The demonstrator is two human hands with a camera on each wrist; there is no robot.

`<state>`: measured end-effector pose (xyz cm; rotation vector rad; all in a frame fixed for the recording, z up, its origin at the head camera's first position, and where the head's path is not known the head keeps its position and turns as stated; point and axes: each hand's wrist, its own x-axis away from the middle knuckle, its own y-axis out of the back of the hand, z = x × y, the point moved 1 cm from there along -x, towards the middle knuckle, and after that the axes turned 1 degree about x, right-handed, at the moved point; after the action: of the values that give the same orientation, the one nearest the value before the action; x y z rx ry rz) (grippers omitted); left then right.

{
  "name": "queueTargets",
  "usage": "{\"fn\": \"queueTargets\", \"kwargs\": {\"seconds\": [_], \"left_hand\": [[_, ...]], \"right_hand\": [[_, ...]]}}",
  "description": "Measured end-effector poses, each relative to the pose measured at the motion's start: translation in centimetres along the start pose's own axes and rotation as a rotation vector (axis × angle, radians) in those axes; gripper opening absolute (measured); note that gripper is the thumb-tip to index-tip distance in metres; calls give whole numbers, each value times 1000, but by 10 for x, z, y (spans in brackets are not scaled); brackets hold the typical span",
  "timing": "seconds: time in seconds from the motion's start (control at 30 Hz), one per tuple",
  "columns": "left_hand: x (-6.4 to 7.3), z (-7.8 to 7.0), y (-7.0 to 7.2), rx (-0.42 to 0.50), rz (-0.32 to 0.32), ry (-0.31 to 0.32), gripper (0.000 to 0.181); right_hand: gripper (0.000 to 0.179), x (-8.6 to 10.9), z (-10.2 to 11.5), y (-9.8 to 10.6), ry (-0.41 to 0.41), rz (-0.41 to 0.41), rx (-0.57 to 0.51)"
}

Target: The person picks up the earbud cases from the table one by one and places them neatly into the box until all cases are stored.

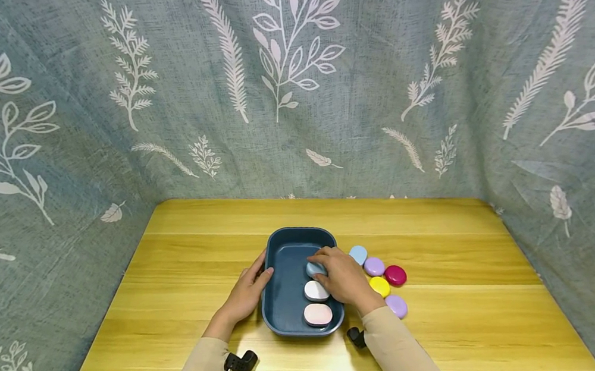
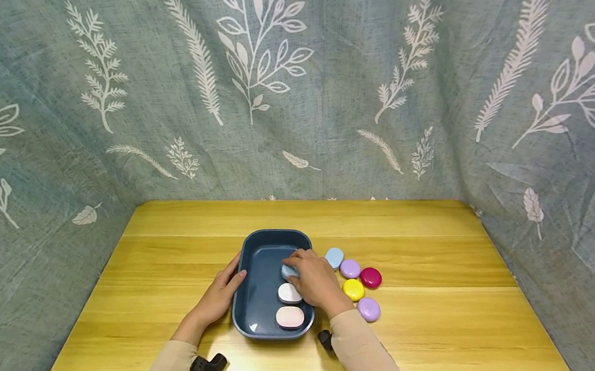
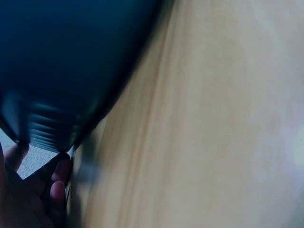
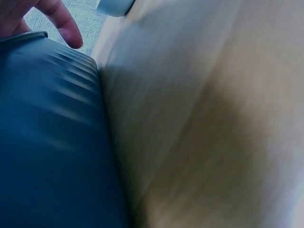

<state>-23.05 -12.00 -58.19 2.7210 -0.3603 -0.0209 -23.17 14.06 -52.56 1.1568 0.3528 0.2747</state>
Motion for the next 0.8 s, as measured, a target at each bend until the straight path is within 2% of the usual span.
{"fn": "queueTargets", "kwargs": {"seconds": [0.8], "left_hand": [[1, -1, -1, -6, 2, 2, 58]], "right_hand": [[33, -1, 1, -4, 10, 12, 51]]}}
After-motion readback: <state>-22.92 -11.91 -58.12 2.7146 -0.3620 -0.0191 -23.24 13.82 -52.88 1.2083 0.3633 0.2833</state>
